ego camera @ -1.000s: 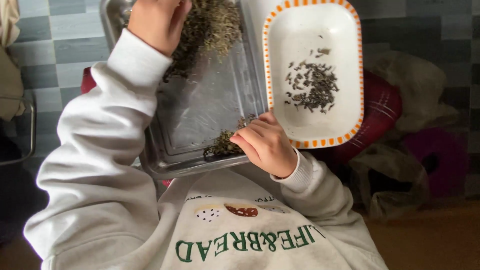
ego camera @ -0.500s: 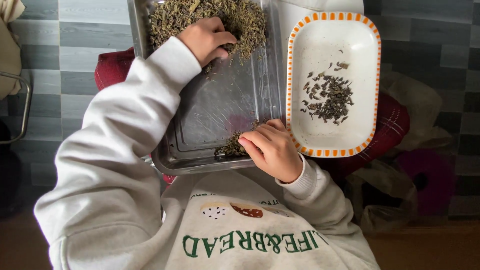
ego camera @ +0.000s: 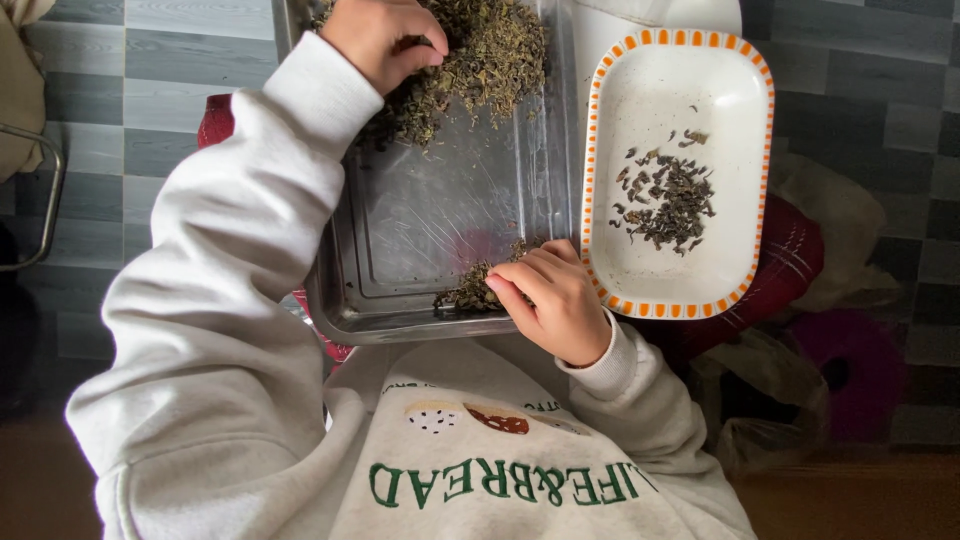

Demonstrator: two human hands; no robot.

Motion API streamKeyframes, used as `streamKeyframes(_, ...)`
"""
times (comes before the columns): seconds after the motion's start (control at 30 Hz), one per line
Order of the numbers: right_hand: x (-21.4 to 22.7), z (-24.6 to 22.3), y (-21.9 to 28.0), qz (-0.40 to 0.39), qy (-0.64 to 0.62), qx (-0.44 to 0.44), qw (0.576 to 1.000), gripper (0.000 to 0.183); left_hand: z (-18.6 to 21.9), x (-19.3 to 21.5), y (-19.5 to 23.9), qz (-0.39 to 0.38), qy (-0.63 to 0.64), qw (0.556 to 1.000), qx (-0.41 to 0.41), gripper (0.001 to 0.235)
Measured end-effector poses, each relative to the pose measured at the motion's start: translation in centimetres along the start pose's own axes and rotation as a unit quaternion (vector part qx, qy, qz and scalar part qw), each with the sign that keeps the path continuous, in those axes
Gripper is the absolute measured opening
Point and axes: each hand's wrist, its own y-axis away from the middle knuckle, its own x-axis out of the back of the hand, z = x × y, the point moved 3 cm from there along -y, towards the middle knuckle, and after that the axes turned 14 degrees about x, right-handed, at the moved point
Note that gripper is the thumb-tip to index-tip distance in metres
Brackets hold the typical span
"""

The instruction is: Sorting through dried tea leaves on a tray to remove specific pieces and placing them in a separate dish

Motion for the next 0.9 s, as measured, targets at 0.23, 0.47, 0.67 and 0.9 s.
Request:
streamKeyframes(0.23, 0.2, -0.1, 0.1, 0.005, -0.039, -0.009, 0.999, 0.006, 8.3, 3.9, 3.5, -0.036, 0.174, 0.978, 0.109, 0.008)
streamKeyframes(0.47, 3.8, 0.2, -0.4, -0.023, 0.005, 0.013, 1.000, 0.005, 10.9, -3.8, 9.7, -0.050, 0.323, 0.916, 0.233, 0.013)
streamKeyframes(0.67, 4.6, 1.9, -4.4, -0.192, 0.111, 0.087, 0.971, 0.005, 9.8, -4.2, 10.9, -0.043, 0.215, 0.946, 0.240, 0.013)
streamKeyframes(0.9, -0.4, 6.0, -7.2, -0.325, 0.079, 0.067, 0.940, 0.012, 9.0, -3.7, 12.1, -0.017, 0.127, 0.957, 0.259, 0.019)
